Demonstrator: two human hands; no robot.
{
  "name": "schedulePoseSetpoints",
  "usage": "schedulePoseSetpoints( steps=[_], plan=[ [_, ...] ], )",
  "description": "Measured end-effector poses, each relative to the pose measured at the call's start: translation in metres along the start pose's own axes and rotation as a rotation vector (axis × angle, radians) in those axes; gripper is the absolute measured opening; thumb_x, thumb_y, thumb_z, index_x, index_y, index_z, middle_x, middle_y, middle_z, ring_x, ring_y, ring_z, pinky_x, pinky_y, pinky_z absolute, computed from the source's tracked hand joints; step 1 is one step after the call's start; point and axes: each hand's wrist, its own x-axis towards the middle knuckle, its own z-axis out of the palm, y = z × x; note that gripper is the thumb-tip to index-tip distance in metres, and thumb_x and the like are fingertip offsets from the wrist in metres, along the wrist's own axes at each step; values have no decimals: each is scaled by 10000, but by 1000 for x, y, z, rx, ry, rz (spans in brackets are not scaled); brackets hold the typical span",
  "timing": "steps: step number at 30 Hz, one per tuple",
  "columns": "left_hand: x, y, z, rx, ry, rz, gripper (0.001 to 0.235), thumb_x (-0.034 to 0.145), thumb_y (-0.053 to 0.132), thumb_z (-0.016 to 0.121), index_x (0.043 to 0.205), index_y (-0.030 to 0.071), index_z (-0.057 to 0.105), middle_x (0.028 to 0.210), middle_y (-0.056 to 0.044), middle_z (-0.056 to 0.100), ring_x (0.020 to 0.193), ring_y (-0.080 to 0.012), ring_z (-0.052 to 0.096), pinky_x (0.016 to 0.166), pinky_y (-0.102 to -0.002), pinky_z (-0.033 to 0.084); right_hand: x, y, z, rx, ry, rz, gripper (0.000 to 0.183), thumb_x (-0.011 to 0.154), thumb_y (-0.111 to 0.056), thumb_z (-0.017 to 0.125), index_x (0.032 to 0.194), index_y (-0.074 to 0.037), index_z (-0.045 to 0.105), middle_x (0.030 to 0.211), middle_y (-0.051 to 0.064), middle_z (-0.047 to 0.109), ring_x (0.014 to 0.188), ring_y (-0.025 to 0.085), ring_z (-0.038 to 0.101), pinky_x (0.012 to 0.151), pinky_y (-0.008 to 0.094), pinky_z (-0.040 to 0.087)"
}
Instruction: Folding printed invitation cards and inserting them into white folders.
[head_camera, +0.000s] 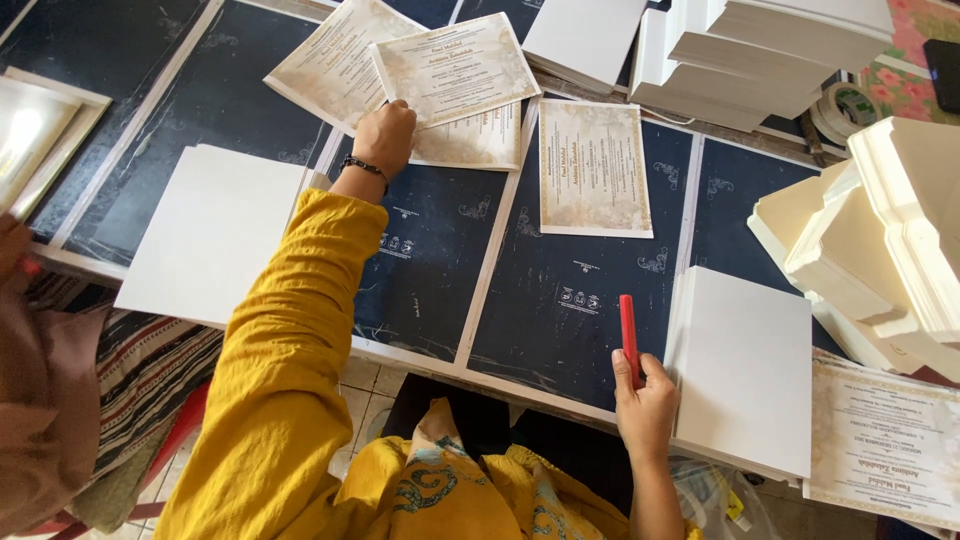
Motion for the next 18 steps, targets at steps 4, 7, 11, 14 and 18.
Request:
schedulePoseSetpoints(
  steps=[4,7,11,14,18],
  plan=[
    [7,-5,3,16,-60,-10,205,913,-115,598,1048,-32,728,996,-163,701,850,-387,743,654,-503,643,2,4,1,-5,16,-42,352,1025,-357,665,820,-72,644,613,-5,505,539,118,437,509,325,369],
    [14,-15,13,64,-15,128,154,907,-113,603,983,-62,726,967,-191,664,842,-376,703,633,-478,632,2,2,0,-7,12,-50,372,1028,-331,670,782,-59,603,629,9,518,556,129,423,517,329,367],
    [24,-12,2,163,-73,92,146,970,-5,596,1010,-8,737,957,-164,722,813,-334,742,608,-434,632,2,5,0,-44,24,-64,404,1028,-378,653,769,-76,578,603,11,453,556,142,418,548,354,364],
    [29,-2,-30,337,-28,69,238,1005,211,635,1123,20,715,1149,-270,644,696,-246,739,518,-364,608,2,2,0,-46,20,-55,389,1023,-382,654,795,-72,597,612,20,470,558,144,429,541,358,364],
    [19,29,-109,-119,45,-4,79,826,28,711,761,60,741,701,-121,649,600,-302,652,483,-422,540,2,-5,-2,-4,-20,4,405,1008,-449,621,950,-61,718,654,31,553,595,146,496,564,346,393]
  ],
)
